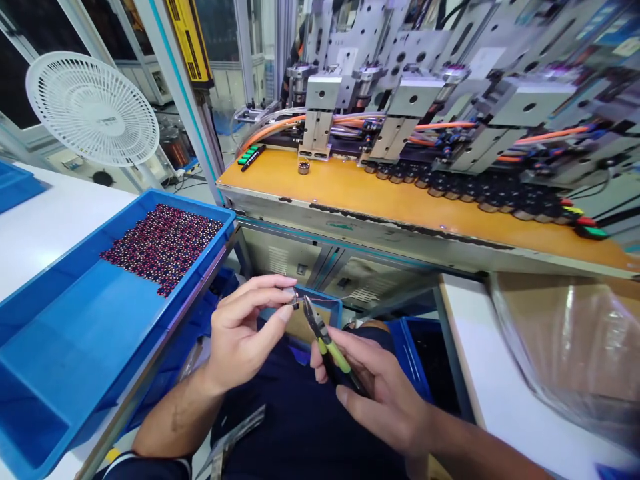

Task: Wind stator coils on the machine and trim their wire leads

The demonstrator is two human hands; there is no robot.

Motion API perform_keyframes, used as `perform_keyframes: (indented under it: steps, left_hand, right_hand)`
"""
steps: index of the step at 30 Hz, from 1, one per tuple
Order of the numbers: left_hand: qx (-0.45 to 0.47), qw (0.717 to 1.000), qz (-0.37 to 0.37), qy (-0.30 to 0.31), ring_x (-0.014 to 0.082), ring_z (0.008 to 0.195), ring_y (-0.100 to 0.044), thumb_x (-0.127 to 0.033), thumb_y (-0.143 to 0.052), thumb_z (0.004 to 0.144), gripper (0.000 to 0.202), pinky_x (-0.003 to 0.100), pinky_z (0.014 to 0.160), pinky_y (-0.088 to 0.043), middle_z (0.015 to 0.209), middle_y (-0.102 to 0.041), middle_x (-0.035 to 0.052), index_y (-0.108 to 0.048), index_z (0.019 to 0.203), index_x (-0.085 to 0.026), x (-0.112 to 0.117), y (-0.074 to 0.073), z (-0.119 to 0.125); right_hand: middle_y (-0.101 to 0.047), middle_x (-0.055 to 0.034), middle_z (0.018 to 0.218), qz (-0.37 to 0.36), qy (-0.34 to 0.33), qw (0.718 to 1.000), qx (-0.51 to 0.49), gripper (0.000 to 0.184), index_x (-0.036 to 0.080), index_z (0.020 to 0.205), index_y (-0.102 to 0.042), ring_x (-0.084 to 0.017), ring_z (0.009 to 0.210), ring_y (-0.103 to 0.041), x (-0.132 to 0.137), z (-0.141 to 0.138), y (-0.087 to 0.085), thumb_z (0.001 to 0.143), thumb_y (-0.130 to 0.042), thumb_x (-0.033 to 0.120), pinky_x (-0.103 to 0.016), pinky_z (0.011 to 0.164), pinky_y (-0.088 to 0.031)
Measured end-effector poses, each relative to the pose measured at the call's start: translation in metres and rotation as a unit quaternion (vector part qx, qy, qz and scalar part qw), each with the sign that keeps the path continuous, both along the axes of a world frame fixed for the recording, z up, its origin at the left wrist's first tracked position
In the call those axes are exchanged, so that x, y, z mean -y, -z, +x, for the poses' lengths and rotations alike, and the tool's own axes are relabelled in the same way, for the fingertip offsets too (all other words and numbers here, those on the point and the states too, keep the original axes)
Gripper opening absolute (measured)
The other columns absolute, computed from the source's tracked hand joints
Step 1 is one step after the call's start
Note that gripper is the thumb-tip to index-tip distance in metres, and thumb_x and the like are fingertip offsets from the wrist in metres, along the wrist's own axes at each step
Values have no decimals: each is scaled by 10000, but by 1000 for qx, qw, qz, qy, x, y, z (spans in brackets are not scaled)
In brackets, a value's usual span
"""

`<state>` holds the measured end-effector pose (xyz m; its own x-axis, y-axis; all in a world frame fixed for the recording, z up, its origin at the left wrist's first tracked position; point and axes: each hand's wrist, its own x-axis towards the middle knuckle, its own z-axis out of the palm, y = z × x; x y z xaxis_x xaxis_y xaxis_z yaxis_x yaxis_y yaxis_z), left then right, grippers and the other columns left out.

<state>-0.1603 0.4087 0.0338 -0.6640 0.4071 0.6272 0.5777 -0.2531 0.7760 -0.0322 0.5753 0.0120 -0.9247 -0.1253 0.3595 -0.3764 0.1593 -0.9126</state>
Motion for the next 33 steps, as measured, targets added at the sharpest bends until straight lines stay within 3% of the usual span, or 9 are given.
perform_keyframes:
  steps: [7,9,13,17,21,26,30,33]
  left_hand:
    - [-5,1000,-5,9,159,1020,-692,6,-683,811,295,261,885,-584,1096,-724,74,-741,1010,-204,-2,0,1]
    - [-9,1000,-6,11,167,1022,-691,-4,-683,816,276,272,888,-585,1088,-723,83,-736,1006,-196,-1,1,0]
    - [-64,998,-13,10,187,1032,-673,-24,-705,811,227,295,862,-593,1096,-690,103,-709,979,-177,1,3,-5]
    - [-99,994,20,33,214,1068,-656,34,-728,755,410,342,840,-628,1107,-637,97,-607,1071,-199,2,8,-8]
    - [-66,994,54,71,207,1025,-699,91,-705,738,611,333,823,-646,1143,-635,85,-497,1213,-231,1,12,-8]
    - [-93,993,50,46,231,1051,-700,81,-728,729,681,377,879,-643,1114,-697,95,-517,1299,-226,1,17,-7]
    - [-100,994,31,23,221,1029,-710,87,-742,711,679,368,911,-633,1116,-723,89,-559,1291,-214,3,20,-4]
    - [-97,995,30,24,220,1021,-715,97,-738,707,689,366,913,-632,1129,-724,91,-563,1299,-208,4,21,-3]
  right_hand:
    - [-564,-15,795,20,50,998,44,406,208,1220,-605,-88,657,-509,2,-1,-1,858,-476,76,-223,629,-477]
    - [-557,-22,804,3,56,994,93,320,180,1143,-613,-91,668,-513,2,-2,-4,855,-491,111,-221,625,-476]
    - [-583,-58,890,-40,63,986,148,380,157,1265,-537,-106,729,-564,-3,-2,-9,888,-531,201,-236,687,-512]
    - [-569,-53,862,-8,51,986,161,219,158,1114,-596,-104,734,-543,-15,7,-8,913,-542,228,-215,675,-503]
    - [-594,-59,950,9,48,989,138,423,227,1366,-485,-101,769,-575,-24,19,-6,945,-521,204,-228,736,-531]
    - [-598,-26,1058,22,12,995,100,615,447,1467,-328,-86,856,-618,-28,30,-13,960,-464,127,-236,819,-549]
    - [-576,-54,1225,40,-18,996,78,731,460,1502,-244,-135,1080,-620,-26,35,-19,920,-430,59,-340,1001,-511]
    - [-573,-54,1233,44,-25,996,69,771,462,1506,-225,-140,1099,-611,-23,34,-20,899,-438,36,-350,1018,-497]
